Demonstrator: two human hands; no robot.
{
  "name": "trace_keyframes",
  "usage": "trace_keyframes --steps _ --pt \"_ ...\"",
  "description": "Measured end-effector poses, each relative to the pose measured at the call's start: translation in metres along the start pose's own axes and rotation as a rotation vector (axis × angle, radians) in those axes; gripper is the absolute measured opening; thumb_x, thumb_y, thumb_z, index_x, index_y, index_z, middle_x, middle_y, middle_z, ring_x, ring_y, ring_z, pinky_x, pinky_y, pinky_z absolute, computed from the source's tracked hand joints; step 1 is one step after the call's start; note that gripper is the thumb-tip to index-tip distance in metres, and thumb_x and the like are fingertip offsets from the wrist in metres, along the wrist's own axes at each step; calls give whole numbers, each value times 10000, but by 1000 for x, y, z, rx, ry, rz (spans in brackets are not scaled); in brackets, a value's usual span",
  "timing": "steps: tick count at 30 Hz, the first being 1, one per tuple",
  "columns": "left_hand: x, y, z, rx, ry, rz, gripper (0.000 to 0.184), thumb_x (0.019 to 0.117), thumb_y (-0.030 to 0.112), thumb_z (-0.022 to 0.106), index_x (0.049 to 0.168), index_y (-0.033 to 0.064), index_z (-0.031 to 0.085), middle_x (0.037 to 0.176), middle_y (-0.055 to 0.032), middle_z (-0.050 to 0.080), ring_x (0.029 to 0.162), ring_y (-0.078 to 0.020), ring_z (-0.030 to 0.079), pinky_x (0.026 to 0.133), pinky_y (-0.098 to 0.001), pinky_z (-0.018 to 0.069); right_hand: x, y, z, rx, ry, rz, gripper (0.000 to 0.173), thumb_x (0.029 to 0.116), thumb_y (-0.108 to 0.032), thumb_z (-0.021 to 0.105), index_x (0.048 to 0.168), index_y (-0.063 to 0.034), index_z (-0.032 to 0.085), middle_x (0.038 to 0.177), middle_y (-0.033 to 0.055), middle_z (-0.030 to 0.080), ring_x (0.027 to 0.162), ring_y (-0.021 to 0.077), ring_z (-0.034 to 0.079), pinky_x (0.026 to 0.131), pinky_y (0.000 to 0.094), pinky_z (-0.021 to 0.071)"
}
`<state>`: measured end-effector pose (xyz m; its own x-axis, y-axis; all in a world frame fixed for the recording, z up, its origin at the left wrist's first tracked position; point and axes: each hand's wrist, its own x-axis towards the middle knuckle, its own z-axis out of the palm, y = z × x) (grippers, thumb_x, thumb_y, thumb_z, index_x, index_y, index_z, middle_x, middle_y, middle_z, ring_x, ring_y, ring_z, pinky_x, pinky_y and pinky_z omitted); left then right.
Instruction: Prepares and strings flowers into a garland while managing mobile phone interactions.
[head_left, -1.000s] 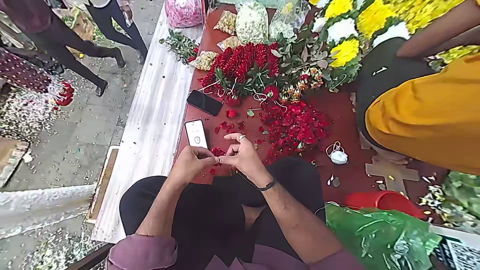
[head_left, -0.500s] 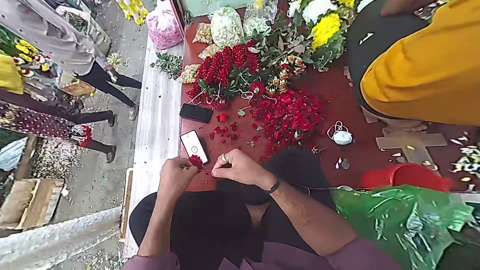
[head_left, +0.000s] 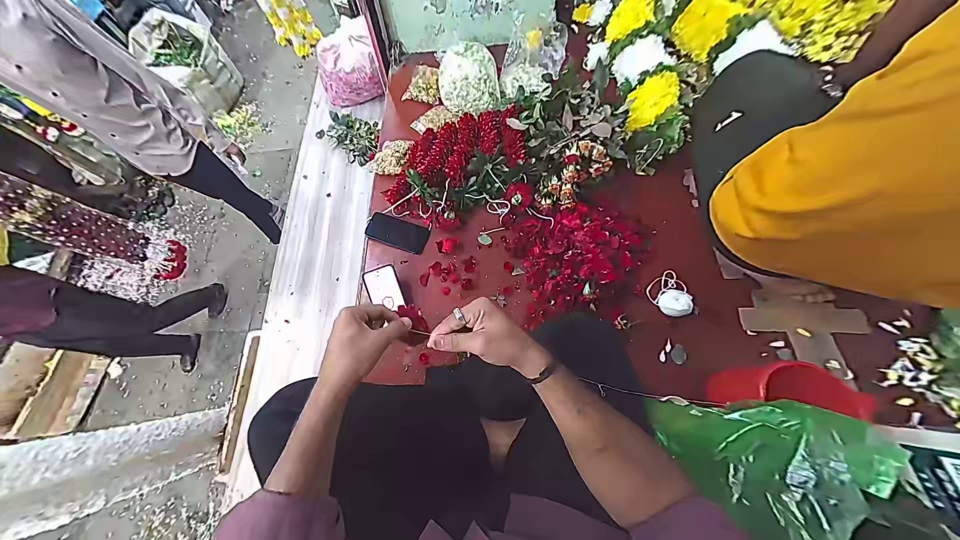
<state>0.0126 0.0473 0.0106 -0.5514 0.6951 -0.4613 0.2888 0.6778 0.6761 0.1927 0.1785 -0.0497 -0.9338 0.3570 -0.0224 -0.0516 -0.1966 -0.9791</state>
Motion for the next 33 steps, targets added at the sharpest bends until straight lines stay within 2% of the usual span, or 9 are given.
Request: trace_keyframes --steps 7,11,15,17,19,21,27,30,33 --pt "-10 -18 -15 -28 -357 28 69 912 168 728 882 108 743 788 89 681 717 11 618 696 -211 529 2 2 -21 -55 -44 146 108 912 -38 682 845 -44 767 762 -67 718 684 -62 597 669 154 501" --pt "-7 -25 -19 -129 -380 -29 162 937 148 682 783 140 731 703 126 656 664 37 588 659 -193 494 -1 0 -22 -41 -205 183 85 908 -74 701 856 -55 766 775 -96 721 710 -86 613 684 141 508" --pt "-5 -29 -17 -100 -288 -74 128 858 99 760 746 121 702 662 98 630 614 6 570 614 -222 491 8 -2 -20 -84 -372 361 135 956 -109 654 894 -44 754 712 -107 664 614 -88 532 587 128 436" --pt "-4 -29 -19 -44 -234 -103 93 854 128 775 780 106 721 689 64 652 630 -24 591 630 -259 504 32 11 -27 -319 -293 483 199 1024 -140 580 999 -27 741 771 -10 664 621 22 530 578 225 444" --pt "-2 -32 -19 -31 -206 -121 95 858 151 781 795 105 728 703 50 669 642 -39 609 644 -278 518 67 43 -37 -593 -157 490 203 1006 -60 572 1090 -34 755 1028 119 725 931 224 671 851 455 544" --pt "1 -36 -18 -26 -195 -122 96 853 170 778 784 122 733 690 63 663 624 -32 596 626 -276 505 103 78 -37 -802 -36 454 262 922 0 581 1100 -61 763 1140 156 721 1108 333 666 961 583 509" --pt "4 -44 -20 -54 -208 -141 98 854 188 767 782 131 732 680 69 657 606 -31 587 599 -266 494 153 136 -17 -1131 156 569 303 933 -260 700 1148 -48 720 1226 208 659 1159 432 621 848 647 520" --pt "4 -44 -21 -43 -211 -151 112 859 200 763 772 139 726 667 75 642 599 -30 576 596 -271 484 153 131 -18 -1166 221 612 211 946 -186 613 1060 -47 723 1115 193 705 1076 407 671 801 626 528" --pt "6 -40 -20 -30 -228 -143 117 862 202 765 770 142 725 666 76 641 590 -27 568 586 -267 476 143 121 -30 -984 326 605 237 931 -157 608 1122 -72 719 1045 174 733 1015 382 698 818 619 530"
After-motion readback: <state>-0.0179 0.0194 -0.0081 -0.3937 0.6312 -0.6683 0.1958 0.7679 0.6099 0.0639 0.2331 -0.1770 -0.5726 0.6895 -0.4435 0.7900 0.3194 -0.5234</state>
